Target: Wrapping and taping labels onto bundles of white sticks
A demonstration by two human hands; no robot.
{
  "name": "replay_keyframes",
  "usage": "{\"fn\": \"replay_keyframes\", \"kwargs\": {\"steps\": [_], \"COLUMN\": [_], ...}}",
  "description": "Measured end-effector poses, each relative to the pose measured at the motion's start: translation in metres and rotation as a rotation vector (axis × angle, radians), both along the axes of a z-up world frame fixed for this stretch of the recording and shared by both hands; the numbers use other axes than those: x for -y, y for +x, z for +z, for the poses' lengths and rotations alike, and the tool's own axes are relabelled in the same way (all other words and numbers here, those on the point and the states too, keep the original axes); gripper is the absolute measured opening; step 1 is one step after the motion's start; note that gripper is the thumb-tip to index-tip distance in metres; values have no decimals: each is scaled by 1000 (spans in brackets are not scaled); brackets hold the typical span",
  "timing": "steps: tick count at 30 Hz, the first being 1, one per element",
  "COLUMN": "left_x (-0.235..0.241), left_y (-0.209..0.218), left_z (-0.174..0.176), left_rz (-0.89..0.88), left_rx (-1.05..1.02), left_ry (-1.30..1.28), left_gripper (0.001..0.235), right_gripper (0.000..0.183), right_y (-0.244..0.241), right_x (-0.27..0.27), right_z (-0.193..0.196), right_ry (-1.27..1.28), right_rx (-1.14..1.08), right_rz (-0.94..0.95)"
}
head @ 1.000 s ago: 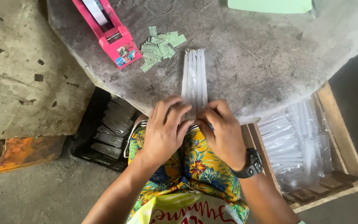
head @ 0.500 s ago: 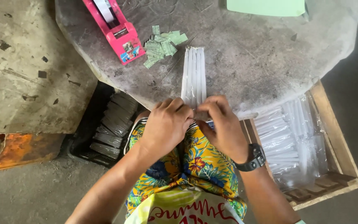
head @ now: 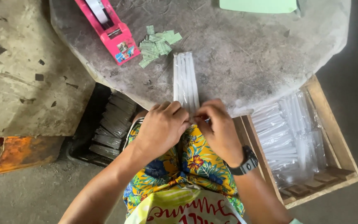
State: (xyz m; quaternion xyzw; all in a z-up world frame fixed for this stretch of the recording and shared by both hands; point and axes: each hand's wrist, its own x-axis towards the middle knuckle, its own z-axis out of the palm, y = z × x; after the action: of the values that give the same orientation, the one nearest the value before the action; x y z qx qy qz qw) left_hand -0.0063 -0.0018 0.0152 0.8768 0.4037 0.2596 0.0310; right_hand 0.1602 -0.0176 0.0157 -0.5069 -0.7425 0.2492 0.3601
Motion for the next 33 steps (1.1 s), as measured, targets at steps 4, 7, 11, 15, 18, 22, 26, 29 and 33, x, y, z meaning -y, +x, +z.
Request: {"fn": "replay_keyframes", "kwargs": {"steps": [4,7,11,15,18,22,26,29,33], "left_x": [2,8,19,29,31,31,28,30,31], "left_y": [-8,-7,0,0,-1,-4,-8,-10,-9], "left_z": [1,4,-8,-1,4,21,29,41,46], "left_rz": [-76,-185,-176,-28,48,91,135,72,46], "left_rx": [100,81,60,82,118,189,323,491,537], "left_ry": [-144,-223,-241,-122,-124,-253,-883,-872,-861], "left_gripper": [15,17,19,21,22,36,61,72,75], "right_gripper": [23,41,25,23,23,32,35,41,21], "right_y": [6,-1,-4,-2,-1,-2,-3,1,-2], "right_x": [21,27,24,23,26,27,30,28,17], "right_z": [-2,-15,-35,-22,-28,-3,18,19,27], "right_ry": [-223,-488,-555,-581,-606,-651,-671,-666,-604], "right_rx": [-205,-279,-536,-532,-513,-543,-534,-488,-482], "right_rz": [-71,-81,-42,-64,-66,-13,146,289,351]}}
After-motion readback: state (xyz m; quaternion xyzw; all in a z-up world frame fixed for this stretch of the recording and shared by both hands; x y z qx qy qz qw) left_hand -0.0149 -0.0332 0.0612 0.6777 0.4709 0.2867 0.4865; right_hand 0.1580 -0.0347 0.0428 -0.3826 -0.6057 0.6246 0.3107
